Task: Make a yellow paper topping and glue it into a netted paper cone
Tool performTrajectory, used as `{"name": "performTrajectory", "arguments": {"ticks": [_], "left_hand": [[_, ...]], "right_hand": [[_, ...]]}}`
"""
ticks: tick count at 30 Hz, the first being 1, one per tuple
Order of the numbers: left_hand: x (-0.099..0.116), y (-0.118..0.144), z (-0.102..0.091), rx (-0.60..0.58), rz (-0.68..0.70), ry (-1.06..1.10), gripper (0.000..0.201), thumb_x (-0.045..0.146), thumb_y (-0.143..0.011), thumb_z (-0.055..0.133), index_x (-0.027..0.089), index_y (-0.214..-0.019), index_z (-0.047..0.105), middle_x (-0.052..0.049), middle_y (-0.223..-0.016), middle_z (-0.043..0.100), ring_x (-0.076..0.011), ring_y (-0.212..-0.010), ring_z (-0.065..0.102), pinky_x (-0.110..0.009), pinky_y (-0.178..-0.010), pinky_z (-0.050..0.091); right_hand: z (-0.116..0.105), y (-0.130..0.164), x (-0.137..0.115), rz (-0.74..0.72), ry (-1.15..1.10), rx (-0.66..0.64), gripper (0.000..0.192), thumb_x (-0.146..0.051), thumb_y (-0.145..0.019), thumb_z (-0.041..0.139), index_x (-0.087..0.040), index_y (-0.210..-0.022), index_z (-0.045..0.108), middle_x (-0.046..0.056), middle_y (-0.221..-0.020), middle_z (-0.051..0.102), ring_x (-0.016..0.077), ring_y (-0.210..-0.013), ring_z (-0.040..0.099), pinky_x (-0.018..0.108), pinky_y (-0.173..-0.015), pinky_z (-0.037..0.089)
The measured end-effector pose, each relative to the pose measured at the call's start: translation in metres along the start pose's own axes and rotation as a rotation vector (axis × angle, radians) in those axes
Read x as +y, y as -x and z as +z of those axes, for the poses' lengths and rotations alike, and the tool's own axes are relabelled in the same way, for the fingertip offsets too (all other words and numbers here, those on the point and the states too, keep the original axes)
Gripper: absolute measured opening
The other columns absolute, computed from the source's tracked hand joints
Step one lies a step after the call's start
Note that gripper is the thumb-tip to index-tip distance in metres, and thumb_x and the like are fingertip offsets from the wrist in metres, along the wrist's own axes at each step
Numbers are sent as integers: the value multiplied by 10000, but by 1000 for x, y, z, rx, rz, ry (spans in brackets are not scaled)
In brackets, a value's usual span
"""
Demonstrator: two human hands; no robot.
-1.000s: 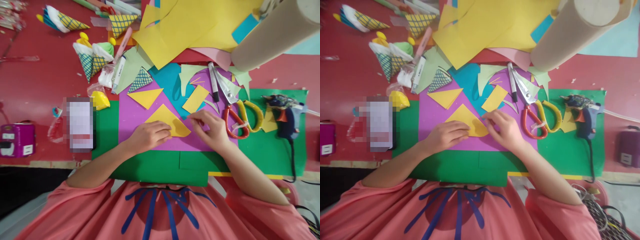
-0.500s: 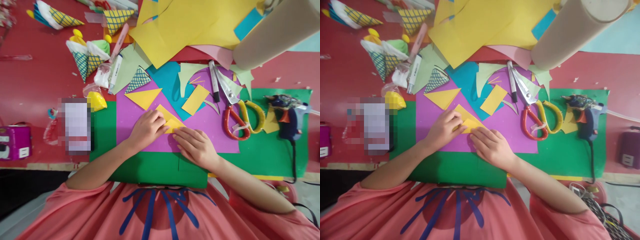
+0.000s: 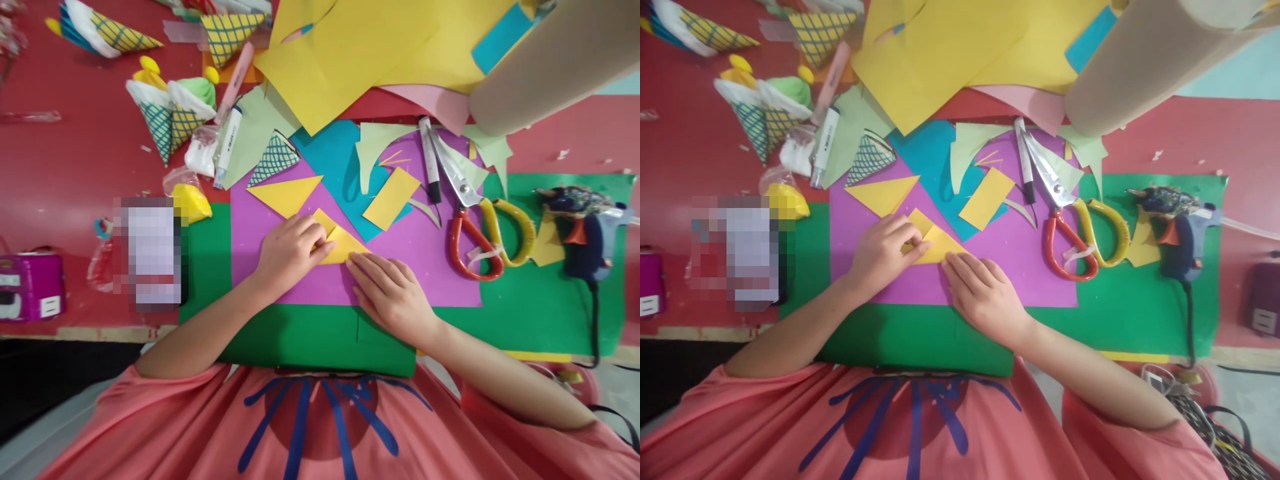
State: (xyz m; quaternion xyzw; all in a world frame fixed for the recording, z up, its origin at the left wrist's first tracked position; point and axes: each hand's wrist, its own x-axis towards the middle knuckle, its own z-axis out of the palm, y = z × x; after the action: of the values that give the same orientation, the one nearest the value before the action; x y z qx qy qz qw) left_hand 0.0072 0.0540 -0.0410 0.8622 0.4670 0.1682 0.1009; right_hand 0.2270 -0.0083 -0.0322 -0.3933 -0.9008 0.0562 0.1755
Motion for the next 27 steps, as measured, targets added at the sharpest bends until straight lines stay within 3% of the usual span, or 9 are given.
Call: {"name": "performTrajectory", "arguments": {"ticks": [5, 12, 27], "left_hand": [[0, 0, 0, 8, 2, 5, 269, 327, -929, 585, 204, -706, 497, 7, -689, 585, -161, -688, 531, -294, -689, 422], [1, 0, 0, 6, 0, -8, 274, 323, -917, 602, 204, -694, 498, 9, -684, 575, -162, -688, 522, -299, -674, 403], [2, -1, -1, -6, -7, -7, 283, 324, -920, 597, 205, -684, 497, 6, -681, 571, -161, -692, 512, -290, -656, 393]], "right_hand": [[0, 5, -10, 33, 5, -23, 378, -198, -921, 571, -17, -1246, 632, 140, -1262, 698, 262, -1185, 609, 372, -1051, 473], [-6, 11, -22, 149, 34, -119, 420, -232, -944, 533, -85, -1335, 578, 97, -1367, 639, 283, -1241, 557, 396, -1009, 456], [-7, 18, -37, 245, 43, -196, 462, -275, -952, 516, -140, -1394, 523, 137, -1447, 561, 298, -1348, 495, 418, -1085, 369]]}}
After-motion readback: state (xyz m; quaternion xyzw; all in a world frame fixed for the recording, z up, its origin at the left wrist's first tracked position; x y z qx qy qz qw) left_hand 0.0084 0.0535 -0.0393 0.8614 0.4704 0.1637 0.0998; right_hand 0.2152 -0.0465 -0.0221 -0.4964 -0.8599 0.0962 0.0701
